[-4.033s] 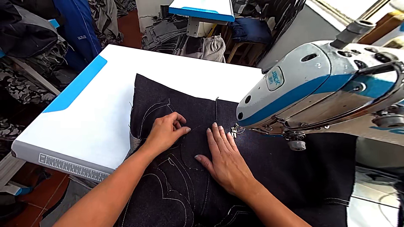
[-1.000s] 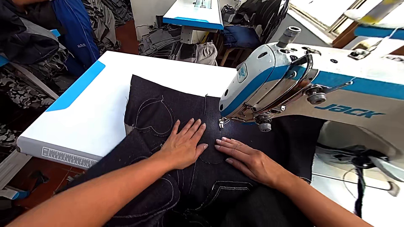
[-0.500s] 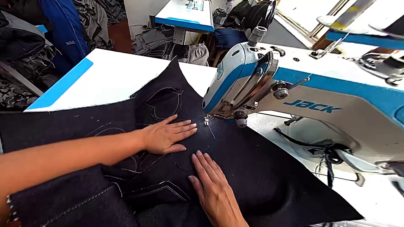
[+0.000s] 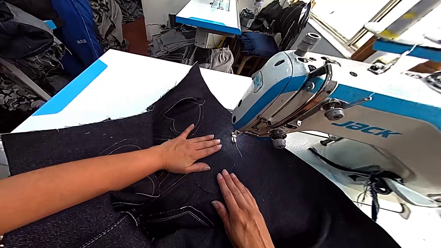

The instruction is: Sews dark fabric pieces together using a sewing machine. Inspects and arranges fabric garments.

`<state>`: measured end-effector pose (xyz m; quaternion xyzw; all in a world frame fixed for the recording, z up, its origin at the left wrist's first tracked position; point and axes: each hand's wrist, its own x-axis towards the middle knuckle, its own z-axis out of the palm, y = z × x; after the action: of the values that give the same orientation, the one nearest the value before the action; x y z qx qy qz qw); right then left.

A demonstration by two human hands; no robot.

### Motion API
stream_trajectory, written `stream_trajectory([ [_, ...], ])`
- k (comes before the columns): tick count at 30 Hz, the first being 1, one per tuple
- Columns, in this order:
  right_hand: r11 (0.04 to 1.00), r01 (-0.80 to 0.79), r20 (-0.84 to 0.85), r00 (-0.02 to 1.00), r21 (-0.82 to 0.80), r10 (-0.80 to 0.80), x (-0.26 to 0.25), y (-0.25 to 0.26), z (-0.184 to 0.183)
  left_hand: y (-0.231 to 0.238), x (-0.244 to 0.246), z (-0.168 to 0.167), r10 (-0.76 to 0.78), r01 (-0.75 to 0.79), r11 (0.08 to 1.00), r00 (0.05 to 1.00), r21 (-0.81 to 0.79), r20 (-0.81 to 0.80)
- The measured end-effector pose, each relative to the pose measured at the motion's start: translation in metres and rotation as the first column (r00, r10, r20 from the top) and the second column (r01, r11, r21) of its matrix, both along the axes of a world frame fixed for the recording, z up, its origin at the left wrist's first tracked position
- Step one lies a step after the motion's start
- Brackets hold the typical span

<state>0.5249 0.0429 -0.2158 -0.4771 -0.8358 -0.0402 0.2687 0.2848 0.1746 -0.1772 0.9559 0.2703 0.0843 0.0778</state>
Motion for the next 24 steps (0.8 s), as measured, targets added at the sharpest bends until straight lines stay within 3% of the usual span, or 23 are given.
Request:
stream_trajectory([
  [6, 0.999, -0.011, 0.066, 0.998, 0.046, 0.008, 0.004, 0.003, 0.001, 0.014, -0.001, 0.000, -0.100, 0.101, 0.994, 0.995, -0.034, 0.017],
  [24, 0.993, 0.117, -0.004, 0.993, 0.028, -0.117, -0.026, 0.000, -0.001, 0.046, 0.000, 0.001, -0.218, 0.218, 0.976, 0.976, -0.012, 0.002],
])
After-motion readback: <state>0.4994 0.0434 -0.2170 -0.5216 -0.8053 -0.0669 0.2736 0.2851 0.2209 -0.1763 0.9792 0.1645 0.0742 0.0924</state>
